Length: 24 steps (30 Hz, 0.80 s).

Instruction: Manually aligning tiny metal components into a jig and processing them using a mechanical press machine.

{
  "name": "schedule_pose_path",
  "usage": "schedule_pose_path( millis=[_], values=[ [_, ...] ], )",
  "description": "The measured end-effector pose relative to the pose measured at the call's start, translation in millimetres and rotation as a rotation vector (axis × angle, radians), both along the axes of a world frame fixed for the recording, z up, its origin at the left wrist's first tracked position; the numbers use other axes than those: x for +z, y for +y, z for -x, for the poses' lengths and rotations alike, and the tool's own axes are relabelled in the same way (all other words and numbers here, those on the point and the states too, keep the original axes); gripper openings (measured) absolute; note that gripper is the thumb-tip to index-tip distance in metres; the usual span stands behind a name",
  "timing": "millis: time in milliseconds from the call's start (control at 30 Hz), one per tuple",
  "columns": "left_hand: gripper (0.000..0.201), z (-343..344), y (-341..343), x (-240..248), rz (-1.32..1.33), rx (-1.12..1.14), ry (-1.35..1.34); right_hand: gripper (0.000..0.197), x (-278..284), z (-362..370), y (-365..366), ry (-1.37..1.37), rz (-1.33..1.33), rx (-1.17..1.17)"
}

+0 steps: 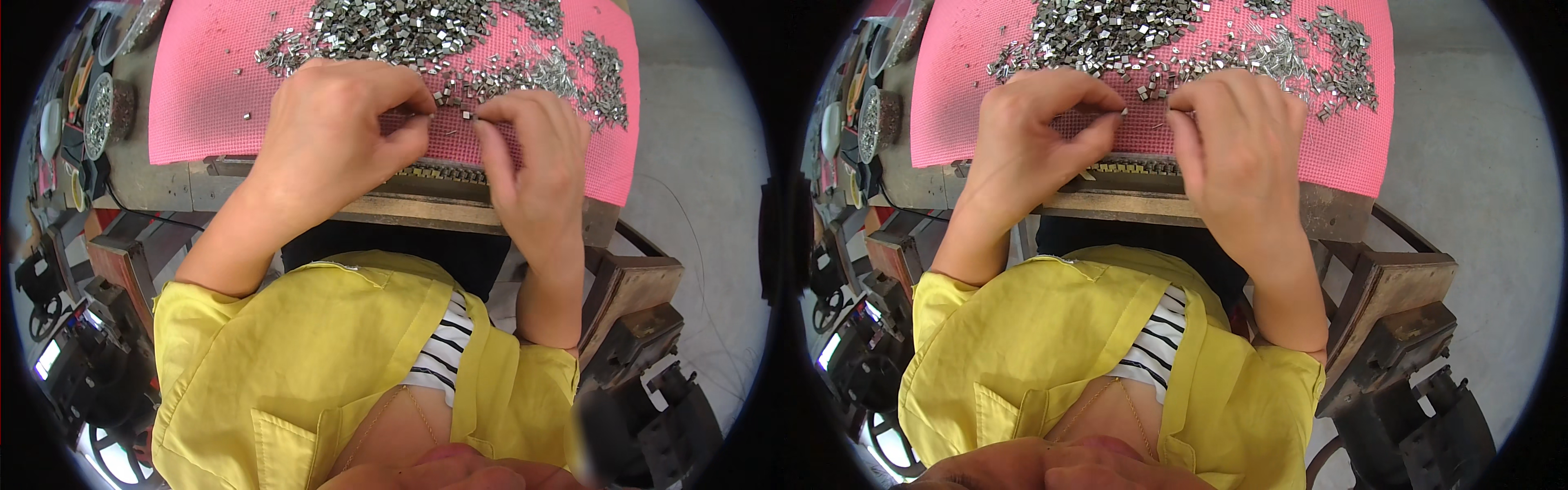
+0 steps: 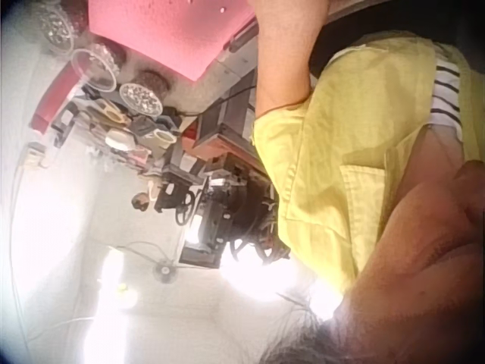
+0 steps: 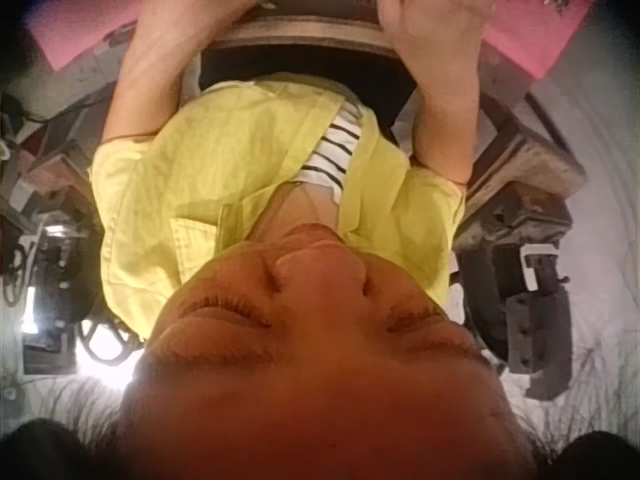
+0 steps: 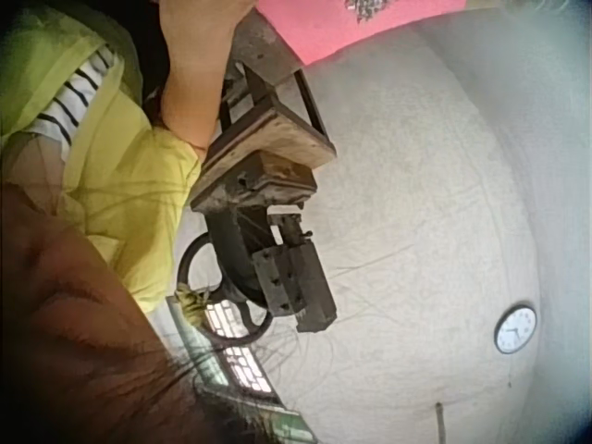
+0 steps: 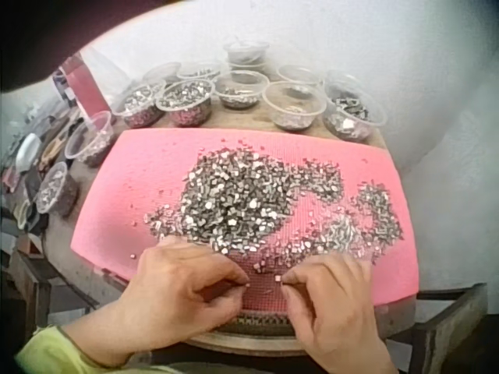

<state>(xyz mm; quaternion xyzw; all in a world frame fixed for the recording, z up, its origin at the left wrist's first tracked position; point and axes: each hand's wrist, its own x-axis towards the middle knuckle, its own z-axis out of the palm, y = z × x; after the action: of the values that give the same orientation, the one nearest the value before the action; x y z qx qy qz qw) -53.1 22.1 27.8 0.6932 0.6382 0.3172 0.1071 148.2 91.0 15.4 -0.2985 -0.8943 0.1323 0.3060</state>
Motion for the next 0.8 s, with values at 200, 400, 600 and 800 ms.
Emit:
schedule_pose_path(
  millis=[200,400,600,800],
  values=[
    [0.020,-3.6,-20.2,-0.7,0.000,-0.164,-0.148,0.017,6.5,-23.4,-21.8,0.008,0.205,0.024],
    [0.020,-23.4,-25.6,-9.9,-0.143,-0.170,-0.038,0.020,2.1,-24.9,-28.4,-0.014,0.129,0.097],
    [0.023,-32.0,-25.7,-16.0,-0.146,-0.122,0.039,0.022,6.9,-19.8,-29.7,-0.036,0.086,0.078],
    [0.023,-32.3,-27.6,-10.8,-0.077,-0.114,0.086,0.022,7.9,-17.9,-28.7,-0.093,0.043,0.091]
  ],
)
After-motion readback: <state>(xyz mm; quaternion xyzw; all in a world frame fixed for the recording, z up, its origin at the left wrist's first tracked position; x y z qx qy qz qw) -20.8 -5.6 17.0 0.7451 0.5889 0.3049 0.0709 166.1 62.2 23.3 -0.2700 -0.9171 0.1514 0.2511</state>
